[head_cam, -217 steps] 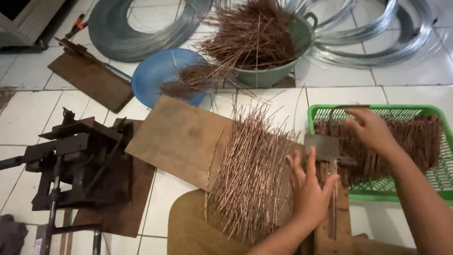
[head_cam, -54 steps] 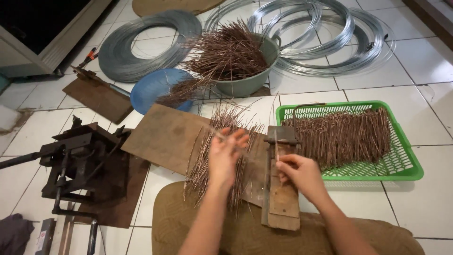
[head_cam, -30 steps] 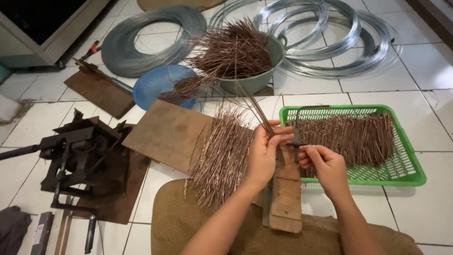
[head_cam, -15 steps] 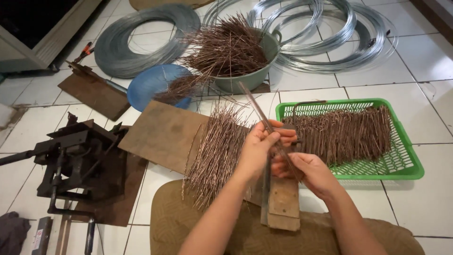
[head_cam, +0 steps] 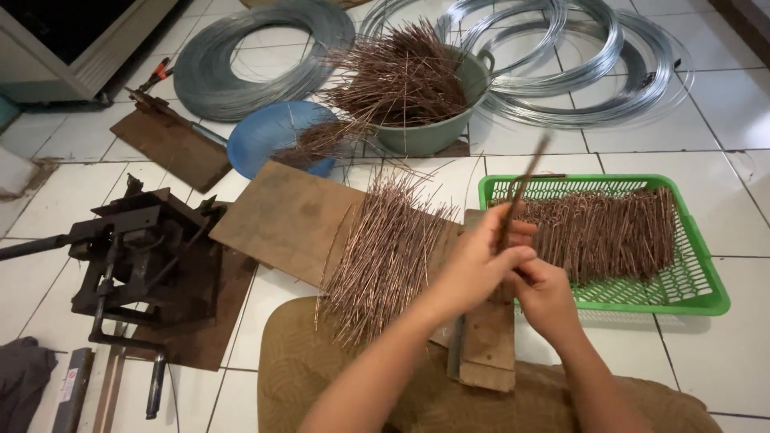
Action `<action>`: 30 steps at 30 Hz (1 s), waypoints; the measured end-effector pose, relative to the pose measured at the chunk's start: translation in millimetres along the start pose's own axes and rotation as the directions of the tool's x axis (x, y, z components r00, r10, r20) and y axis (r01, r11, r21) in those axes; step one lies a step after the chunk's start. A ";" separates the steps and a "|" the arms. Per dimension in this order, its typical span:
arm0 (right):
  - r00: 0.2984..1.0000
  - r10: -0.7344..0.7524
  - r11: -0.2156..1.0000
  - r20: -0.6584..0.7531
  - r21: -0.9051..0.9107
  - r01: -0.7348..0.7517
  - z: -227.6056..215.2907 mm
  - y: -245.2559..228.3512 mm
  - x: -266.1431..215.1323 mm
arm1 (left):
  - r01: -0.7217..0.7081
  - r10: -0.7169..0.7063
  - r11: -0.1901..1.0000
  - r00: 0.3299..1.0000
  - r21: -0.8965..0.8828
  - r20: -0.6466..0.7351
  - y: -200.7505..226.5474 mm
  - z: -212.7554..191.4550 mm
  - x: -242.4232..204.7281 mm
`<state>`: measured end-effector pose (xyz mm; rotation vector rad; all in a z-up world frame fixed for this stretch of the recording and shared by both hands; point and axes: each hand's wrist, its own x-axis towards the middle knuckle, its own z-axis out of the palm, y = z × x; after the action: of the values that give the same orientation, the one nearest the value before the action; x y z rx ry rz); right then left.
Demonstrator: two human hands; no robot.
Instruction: Cutting thin brown rods or sticks to a uniform length using a manual cutting jig and placing them in a basket.
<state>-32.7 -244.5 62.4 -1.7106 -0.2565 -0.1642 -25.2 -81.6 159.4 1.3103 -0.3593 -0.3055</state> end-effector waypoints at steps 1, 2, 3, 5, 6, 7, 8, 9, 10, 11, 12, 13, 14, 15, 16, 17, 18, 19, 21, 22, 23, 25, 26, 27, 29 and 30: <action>0.994 -0.081 0.983 -0.074 -0.170 0.068 1.0 9.7 -1.1 | -0.080 0.102 0.949 0.993 0.305 -0.059 4.9 4.7 -1.7; 0.976 -0.174 0.932 -0.133 -0.341 0.120 1.0 19.3 -1.5 | -0.131 0.218 0.802 0.972 0.583 -0.081 10.0 10.0 -2.5; 0.975 -0.175 0.932 -0.136 -0.342 0.119 3.8 16.4 1.3 | -0.133 0.218 0.801 0.973 0.583 -0.078 5.3 9.9 -0.4; 0.951 -0.269 0.884 -0.150 -0.430 0.182 8.5 11.0 4.1 | -0.162 0.281 0.810 0.951 0.563 -0.131 -5.0 10.8 3.0; 0.951 -0.266 0.885 -0.155 -0.430 0.178 6.0 17.7 3.8 | -0.161 0.277 0.811 0.952 0.563 -0.127 -5.3 11.3 2.8; 0.963 -0.229 0.892 -0.145 -0.427 0.148 3.7 24.3 3.4 | -0.149 0.259 0.824 0.957 0.546 -0.130 -5.6 11.5 2.4; 0.973 -0.192 0.898 -0.129 -0.423 0.121 2.2 30.8 4.2 | -0.136 0.243 0.837 0.960 0.529 -0.138 -5.4 10.9 2.0; 0.973 -0.190 0.899 -0.129 -0.422 0.120 2.7 28.2 4.1 | -0.135 0.242 0.837 0.960 0.530 -0.138 -6.4 10.4 1.9; 0.975 -0.192 0.892 -0.110 -0.434 0.126 3.1 25.5 4.8 | -0.136 0.238 0.840 0.962 0.525 -0.132 -7.1 9.8 2.3; 0.977 -0.193 0.885 -0.091 -0.446 0.134 3.7 22.7 5.5 | -0.138 0.235 0.842 0.964 0.521 -0.126 -7.8 9.0 2.5; 0.977 -0.192 0.885 -0.091 -0.446 0.133 2.6 24.0 5.3 | -0.136 0.234 0.843 0.964 0.521 -0.126 -8.3 8.3 2.5; 0.979 -0.187 0.892 -0.080 -0.432 0.135 1.6 25.3 5.1 | -0.139 0.230 0.844 0.966 0.518 -0.116 -8.8 7.3 2.5; 0.981 -0.184 0.897 -0.068 -0.420 0.139 0.4 26.3 6.1 | -0.144 0.229 0.846 0.968 0.514 -0.105 -8.9 6.2 3.3; 0.981 -0.184 0.896 -0.067 -0.421 0.140 -0.6 30.0 4.9 | -0.144 0.230 0.846 0.967 0.514 -0.106 -8.4 7.2 3.0; 0.980 -0.180 0.900 -0.083 -0.417 0.130 -1.8 33.6 3.4 | -0.144 0.218 0.863 0.971 0.485 -0.100 -8.1 8.4 2.6; 0.979 -0.176 0.903 -0.100 -0.413 0.120 -2.9 37.5 2.1 | -0.143 0.207 0.879 0.974 0.456 -0.094 -7.9 9.4 2.3; 0.980 -0.174 0.902 -0.100 -0.415 0.118 -3.9 38.4 1.6 | -0.142 0.206 0.880 0.974 0.453 -0.094 -6.0 9.4 0.6; 0.977 -0.180 0.902 -0.117 -0.417 0.116 -4.7 39.6 1.3 | -0.178 0.234 0.878 0.969 0.445 -0.075 -4.2 9.2 -0.8; 0.974 -0.179 0.900 -0.136 -0.423 0.107 -7.1 43.6 -0.7 | -0.210 0.258 0.878 0.965 0.430 -0.056 -4.0 8.2 -0.5; 0.975 -0.185 0.892 -0.121 -0.436 0.115 -8.5 46.4 0.4 | -0.229 0.279 0.861 0.959 0.453 -0.047 -5.0 6.5 2.3; 0.976 -0.191 0.885 -0.106 -0.449 0.124 -9.6 49.0 1.6 | -0.247 0.300 0.844 0.953 0.476 -0.037 -5.8 4.6 5.1; 0.975 -0.201 0.881 -0.096 -0.452 0.137 -14.1 54.2 3.2 | -0.287 0.339 0.822 0.941 0.493 -0.017 -5.0 2.5 6.7; 0.974 -0.203 0.880 -0.096 -0.454 0.138 -16.0 57.5 -0.5 | -0.320 0.365 0.801 0.931 0.506 0.011 -6.3 2.5 4.8; 0.976 -0.197 0.881 -0.089 -0.453 0.136 -16.1 57.5 -1.1 | -0.313 0.362 0.805 0.932 0.504 0.002 -5.5 1.7 3.3; 0.980 -0.190 0.863 -0.053 -0.484 0.141 -19.3 56.3 -0.9 | -0.347 0.382 0.787 0.923 0.509 0.040 -3.1 1.6 2.7; 0.981 -0.190 0.862 -0.049 -0.486 0.143 -20.9 60.2 -0.7 | -0.347 0.383 0.789 0.923 0.508 0.036 -7.2 0.3 4.8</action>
<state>-16.8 -273.7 8.1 -2.1692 -0.3112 -0.4701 -21.1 -85.5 152.9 1.7243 -0.6566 0.1842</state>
